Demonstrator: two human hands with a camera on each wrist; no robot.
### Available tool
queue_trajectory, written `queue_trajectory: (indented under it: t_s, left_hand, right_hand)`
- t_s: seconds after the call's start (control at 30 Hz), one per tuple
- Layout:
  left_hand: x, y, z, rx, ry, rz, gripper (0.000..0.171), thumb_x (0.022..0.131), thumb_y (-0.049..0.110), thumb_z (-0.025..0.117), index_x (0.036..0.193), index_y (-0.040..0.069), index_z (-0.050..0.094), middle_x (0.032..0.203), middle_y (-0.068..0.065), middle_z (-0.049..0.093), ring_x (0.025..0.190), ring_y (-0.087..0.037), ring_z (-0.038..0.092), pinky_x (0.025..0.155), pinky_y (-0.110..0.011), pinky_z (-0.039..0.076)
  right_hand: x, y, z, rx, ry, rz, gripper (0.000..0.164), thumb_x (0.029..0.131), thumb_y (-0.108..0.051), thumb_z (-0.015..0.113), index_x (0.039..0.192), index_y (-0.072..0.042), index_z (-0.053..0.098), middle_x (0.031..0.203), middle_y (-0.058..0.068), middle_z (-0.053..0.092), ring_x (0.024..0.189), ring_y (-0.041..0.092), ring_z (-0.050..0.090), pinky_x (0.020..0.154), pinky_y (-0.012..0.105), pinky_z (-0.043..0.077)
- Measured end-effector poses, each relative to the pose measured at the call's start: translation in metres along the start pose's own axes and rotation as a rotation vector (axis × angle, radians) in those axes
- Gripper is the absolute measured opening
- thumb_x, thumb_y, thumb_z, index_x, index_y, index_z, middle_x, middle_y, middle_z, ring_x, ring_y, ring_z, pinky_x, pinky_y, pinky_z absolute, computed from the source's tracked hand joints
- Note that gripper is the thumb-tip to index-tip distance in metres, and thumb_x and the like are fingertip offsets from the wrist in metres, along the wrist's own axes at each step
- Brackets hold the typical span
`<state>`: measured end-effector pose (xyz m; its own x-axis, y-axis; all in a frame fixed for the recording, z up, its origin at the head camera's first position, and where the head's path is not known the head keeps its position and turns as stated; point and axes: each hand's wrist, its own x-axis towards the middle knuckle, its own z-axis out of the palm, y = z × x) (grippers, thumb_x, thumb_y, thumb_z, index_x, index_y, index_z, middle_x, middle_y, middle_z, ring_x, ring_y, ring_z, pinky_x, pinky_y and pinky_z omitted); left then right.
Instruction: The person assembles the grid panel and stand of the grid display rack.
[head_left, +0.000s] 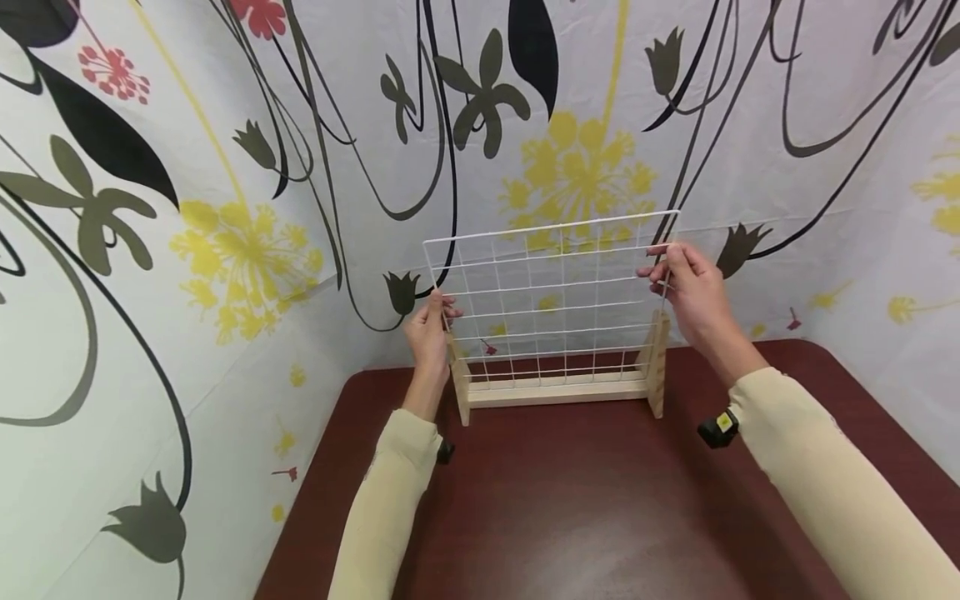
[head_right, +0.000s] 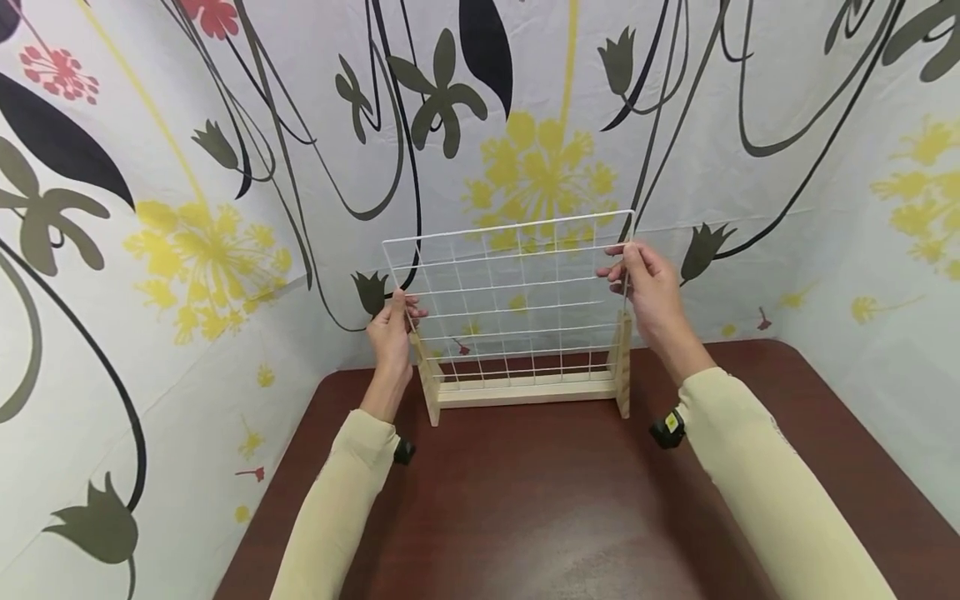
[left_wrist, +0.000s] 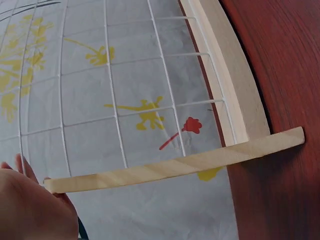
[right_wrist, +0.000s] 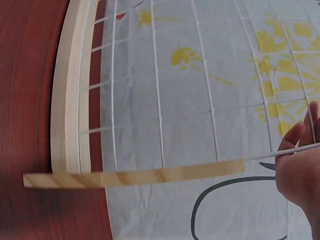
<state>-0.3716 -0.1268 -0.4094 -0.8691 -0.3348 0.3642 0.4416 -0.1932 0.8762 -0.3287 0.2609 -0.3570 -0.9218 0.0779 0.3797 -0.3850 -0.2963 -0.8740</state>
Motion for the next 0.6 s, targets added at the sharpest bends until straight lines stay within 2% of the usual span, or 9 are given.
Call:
queue_trajectory:
  t_s: [0.1,0.17,0.23,0.27,0.33,0.43,0.5,0.6]
  left_hand:
    - [-0.003,0.002,0.001,0.077,-0.009,0.006,0.047,0.105,0.043,0.064,0.097,0.000,0.080,0.080,-0.003,0.079,0.080,-0.008,0.077,0.078,-0.025,0.056]
    - [-0.004,0.003,0.000,0.130,-0.033,0.002,0.048,0.106,0.046,0.063,0.101,0.001,0.081,0.088,-0.006,0.082,0.087,-0.010,0.078,0.087,-0.033,0.059]
    - [-0.005,0.004,-0.002,0.167,-0.066,-0.004,0.049,0.107,0.047,0.061,0.105,0.002,0.080,0.097,-0.010,0.083,0.096,-0.015,0.079,0.095,-0.041,0.059]
    - [-0.005,0.004,-0.004,0.154,-0.085,0.000,0.048,0.108,0.045,0.060,0.109,0.001,0.079,0.104,-0.014,0.082,0.102,-0.020,0.079,0.101,-0.047,0.057]
    - [-0.006,0.006,-0.006,0.097,-0.119,0.020,0.043,0.111,0.039,0.056,0.122,0.001,0.073,0.119,-0.021,0.078,0.118,-0.033,0.075,0.108,-0.057,0.052]
    - [-0.005,0.008,-0.009,0.004,-0.171,0.093,0.042,0.114,0.029,0.050,0.148,0.005,0.054,0.145,-0.029,0.062,0.140,-0.045,0.057,0.116,-0.063,0.043]
    - [-0.006,0.010,-0.008,-0.006,-0.197,0.158,0.050,0.114,0.027,0.048,0.160,0.011,0.039,0.159,-0.026,0.049,0.151,-0.042,0.046,0.122,-0.060,0.039]
    - [-0.010,0.015,-0.006,0.086,-0.213,0.288,0.064,0.112,0.039,0.051,0.167,0.016,0.027,0.170,-0.019,0.035,0.160,-0.031,0.033,0.130,-0.054,0.030]
  right_hand:
    - [-0.003,-0.005,-0.002,0.138,-0.035,0.050,0.031,0.113,-0.030,0.049,0.120,-0.006,0.068,0.087,0.002,0.075,0.095,0.015,0.077,0.083,0.026,0.058]
    - [-0.006,-0.008,-0.005,0.218,-0.064,0.073,0.033,0.114,-0.029,0.046,0.118,-0.006,0.069,0.094,0.005,0.080,0.096,0.017,0.078,0.086,0.028,0.059]
    - [-0.008,-0.011,-0.008,0.235,-0.100,0.079,0.037,0.115,-0.031,0.042,0.120,-0.005,0.068,0.104,0.006,0.082,0.100,0.018,0.079,0.090,0.028,0.059]
    - [-0.008,-0.012,-0.008,0.239,-0.107,0.077,0.039,0.115,-0.032,0.042,0.122,-0.003,0.067,0.108,0.007,0.082,0.103,0.018,0.078,0.091,0.029,0.059]
    - [-0.009,-0.014,-0.007,0.186,-0.110,0.064,0.043,0.115,-0.037,0.041,0.128,-0.003,0.064,0.118,0.004,0.080,0.111,0.015,0.076,0.094,0.028,0.058]
    - [-0.010,-0.016,0.002,0.082,-0.051,0.029,0.046,0.114,-0.043,0.043,0.139,-0.007,0.055,0.132,-0.001,0.075,0.126,0.012,0.068,0.102,0.026,0.050]
    - [-0.013,-0.018,0.012,0.009,0.025,-0.005,0.048,0.113,-0.046,0.044,0.145,-0.012,0.049,0.142,-0.003,0.069,0.138,0.013,0.059,0.107,0.029,0.042]
    - [-0.021,-0.019,0.026,-0.130,0.141,-0.080,0.051,0.112,-0.043,0.045,0.154,-0.015,0.042,0.156,0.000,0.054,0.152,0.018,0.043,0.118,0.035,0.033]
